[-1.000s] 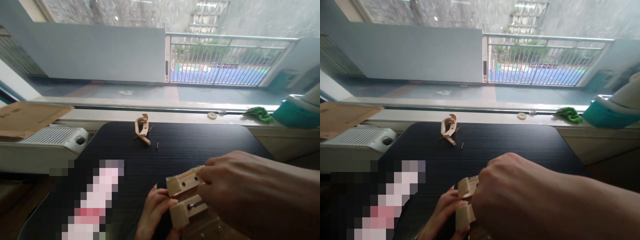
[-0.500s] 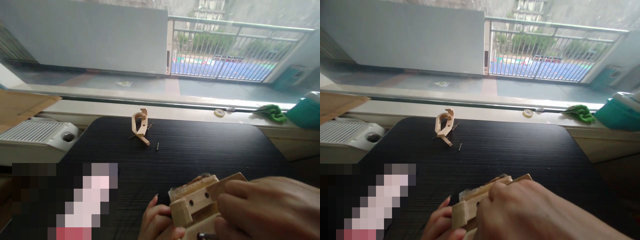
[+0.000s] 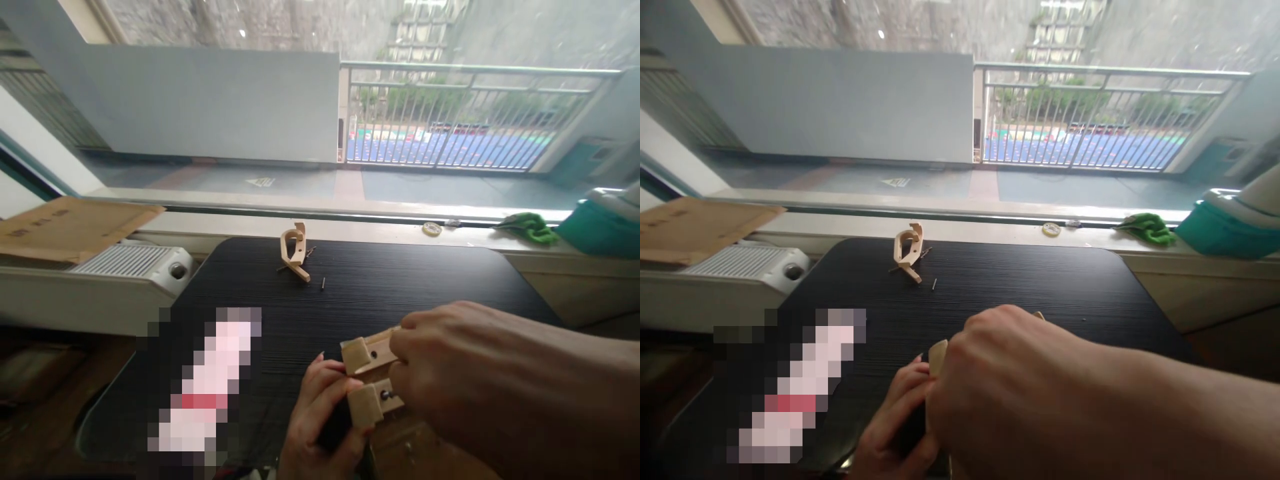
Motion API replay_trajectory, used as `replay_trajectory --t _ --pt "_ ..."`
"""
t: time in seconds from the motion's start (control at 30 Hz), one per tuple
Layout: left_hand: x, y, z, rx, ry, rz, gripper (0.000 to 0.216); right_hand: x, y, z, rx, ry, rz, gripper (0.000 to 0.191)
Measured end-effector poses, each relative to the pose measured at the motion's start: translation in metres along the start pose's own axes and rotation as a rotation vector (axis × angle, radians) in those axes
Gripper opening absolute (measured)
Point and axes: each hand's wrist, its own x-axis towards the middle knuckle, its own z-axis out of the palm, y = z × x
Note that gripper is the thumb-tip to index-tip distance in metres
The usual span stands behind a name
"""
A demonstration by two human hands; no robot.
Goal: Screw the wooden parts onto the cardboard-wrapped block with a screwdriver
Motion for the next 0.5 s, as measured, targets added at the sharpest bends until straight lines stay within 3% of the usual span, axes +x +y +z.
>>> replay_trajectory --t 0.07,0.17,0.3,0.5 --pt "0.002 0.004 0.003 -0.005 0.022 -0.042 0.033 0.006 -0.005 -0.006 -0.056 -0.071 0.010 0.012" --pt "0.003 0.009 0.005 -0.029 0.019 -0.105 0.027 0.021 -0.006 -0.016 0.007 -0.283 0.034 0.011" --pt "0.004 0.011 0.004 -0.072 0.011 -0.158 0.022 0.027 0.000 -0.026 0.048 -0.202 0.111 0.009" --pt "0.006 0.013 0.004 -0.101 0.026 -0.207 0.022 0.018 0.002 -0.021 0.014 -0.169 -0.066 0.012"
